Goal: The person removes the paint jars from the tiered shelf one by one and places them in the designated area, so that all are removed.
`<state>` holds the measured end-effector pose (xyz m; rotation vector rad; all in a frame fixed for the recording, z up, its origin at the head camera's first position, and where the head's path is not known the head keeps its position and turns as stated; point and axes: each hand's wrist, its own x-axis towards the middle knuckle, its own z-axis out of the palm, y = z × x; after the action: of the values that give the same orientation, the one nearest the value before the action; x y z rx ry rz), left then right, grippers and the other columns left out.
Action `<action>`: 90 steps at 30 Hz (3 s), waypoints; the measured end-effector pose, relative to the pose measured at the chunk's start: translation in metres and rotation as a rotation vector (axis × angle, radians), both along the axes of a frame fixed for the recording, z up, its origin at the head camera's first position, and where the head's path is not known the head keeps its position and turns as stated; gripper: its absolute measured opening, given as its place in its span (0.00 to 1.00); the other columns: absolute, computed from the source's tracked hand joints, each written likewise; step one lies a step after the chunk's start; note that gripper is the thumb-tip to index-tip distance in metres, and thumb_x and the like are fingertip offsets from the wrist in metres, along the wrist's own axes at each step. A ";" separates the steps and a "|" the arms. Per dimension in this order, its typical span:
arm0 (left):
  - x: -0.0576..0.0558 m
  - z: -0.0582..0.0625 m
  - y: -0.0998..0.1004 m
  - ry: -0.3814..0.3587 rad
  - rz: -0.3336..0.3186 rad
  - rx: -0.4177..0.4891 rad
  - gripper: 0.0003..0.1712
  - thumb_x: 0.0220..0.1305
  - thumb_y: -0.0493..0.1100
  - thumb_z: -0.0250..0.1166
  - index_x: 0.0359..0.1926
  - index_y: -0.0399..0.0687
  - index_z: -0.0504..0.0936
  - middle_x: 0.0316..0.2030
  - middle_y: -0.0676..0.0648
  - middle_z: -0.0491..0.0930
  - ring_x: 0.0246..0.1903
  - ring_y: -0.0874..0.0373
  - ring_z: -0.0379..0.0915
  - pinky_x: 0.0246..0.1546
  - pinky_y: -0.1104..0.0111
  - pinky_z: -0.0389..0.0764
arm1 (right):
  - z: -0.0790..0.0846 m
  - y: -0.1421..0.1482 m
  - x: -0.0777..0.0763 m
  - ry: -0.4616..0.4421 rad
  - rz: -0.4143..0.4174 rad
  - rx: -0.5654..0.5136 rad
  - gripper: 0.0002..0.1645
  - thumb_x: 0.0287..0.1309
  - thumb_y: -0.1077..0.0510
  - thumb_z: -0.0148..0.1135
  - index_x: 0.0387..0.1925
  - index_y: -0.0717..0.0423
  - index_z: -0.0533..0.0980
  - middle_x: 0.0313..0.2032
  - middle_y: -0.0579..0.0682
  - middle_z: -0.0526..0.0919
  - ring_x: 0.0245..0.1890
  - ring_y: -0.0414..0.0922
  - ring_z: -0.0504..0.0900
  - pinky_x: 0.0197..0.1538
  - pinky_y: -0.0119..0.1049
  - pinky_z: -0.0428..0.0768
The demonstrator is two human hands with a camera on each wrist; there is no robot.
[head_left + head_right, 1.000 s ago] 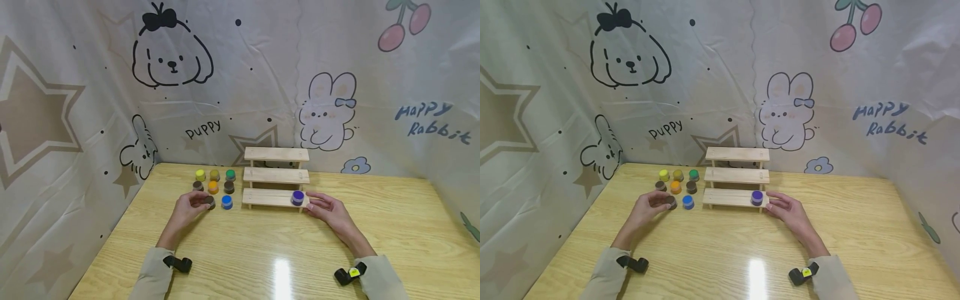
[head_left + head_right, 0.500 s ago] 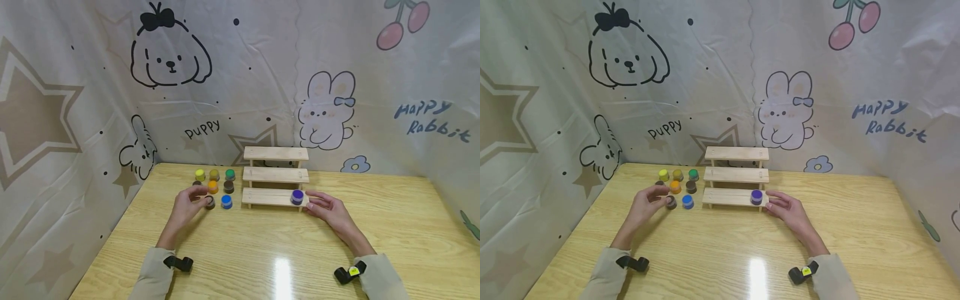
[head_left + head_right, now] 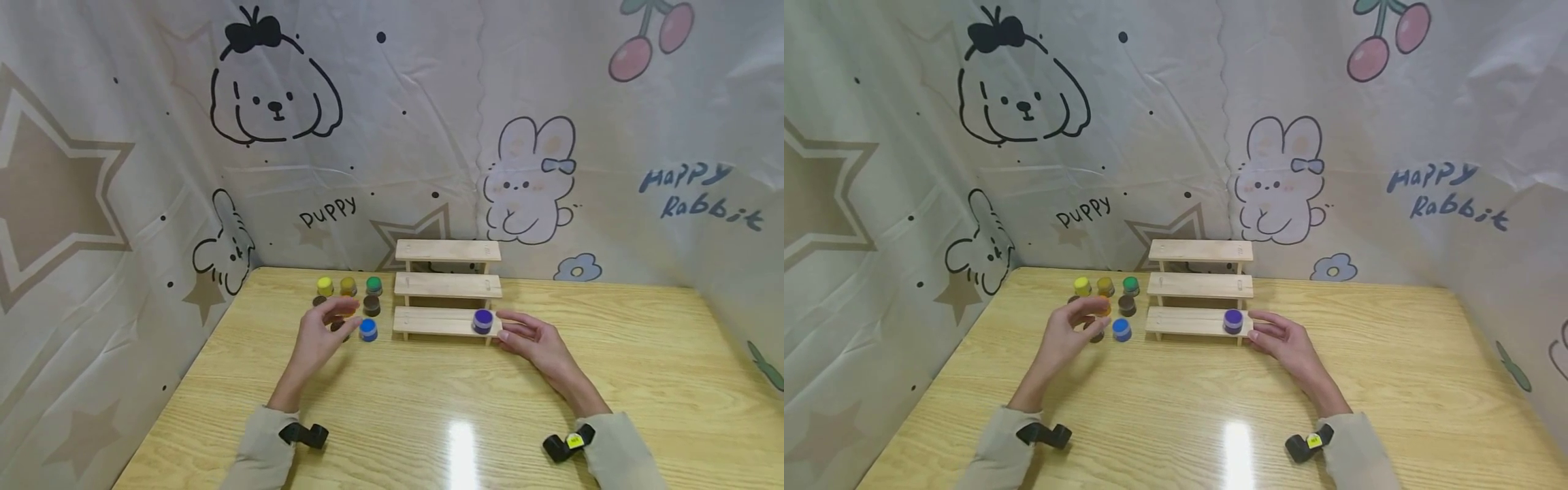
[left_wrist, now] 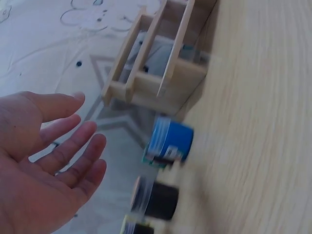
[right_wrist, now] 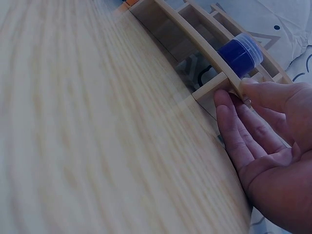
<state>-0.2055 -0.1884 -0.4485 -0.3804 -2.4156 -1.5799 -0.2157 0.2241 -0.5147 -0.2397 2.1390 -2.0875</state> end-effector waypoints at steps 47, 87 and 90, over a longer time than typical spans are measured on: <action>-0.017 -0.024 0.185 -0.027 -0.207 -0.015 0.23 0.62 0.38 0.75 0.57 0.37 0.83 0.52 0.43 0.85 0.52 0.49 0.82 0.56 0.64 0.81 | 0.001 -0.001 0.001 -0.006 0.004 -0.018 0.33 0.70 0.62 0.64 0.71 0.69 0.66 0.60 0.69 0.79 0.50 0.42 0.86 0.54 0.38 0.84; -0.004 -0.009 0.104 -0.012 -0.144 0.010 0.16 0.63 0.36 0.74 0.52 0.44 0.84 0.47 0.47 0.85 0.48 0.51 0.81 0.52 0.54 0.84 | 0.000 -0.002 0.000 -0.024 0.005 -0.031 0.35 0.69 0.61 0.66 0.71 0.69 0.65 0.59 0.64 0.81 0.50 0.43 0.87 0.54 0.39 0.84; -0.002 -0.010 0.088 0.013 -0.122 0.015 0.17 0.61 0.35 0.75 0.51 0.43 0.85 0.47 0.46 0.85 0.48 0.50 0.81 0.52 0.51 0.84 | -0.001 -0.002 0.002 -0.035 -0.001 -0.014 0.36 0.68 0.59 0.67 0.71 0.68 0.66 0.59 0.62 0.82 0.50 0.42 0.87 0.54 0.38 0.84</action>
<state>-0.2076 -0.1000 -0.4582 -0.5428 -2.4106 -1.6381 -0.2141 0.2224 -0.5159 -0.2020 2.1066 -2.0919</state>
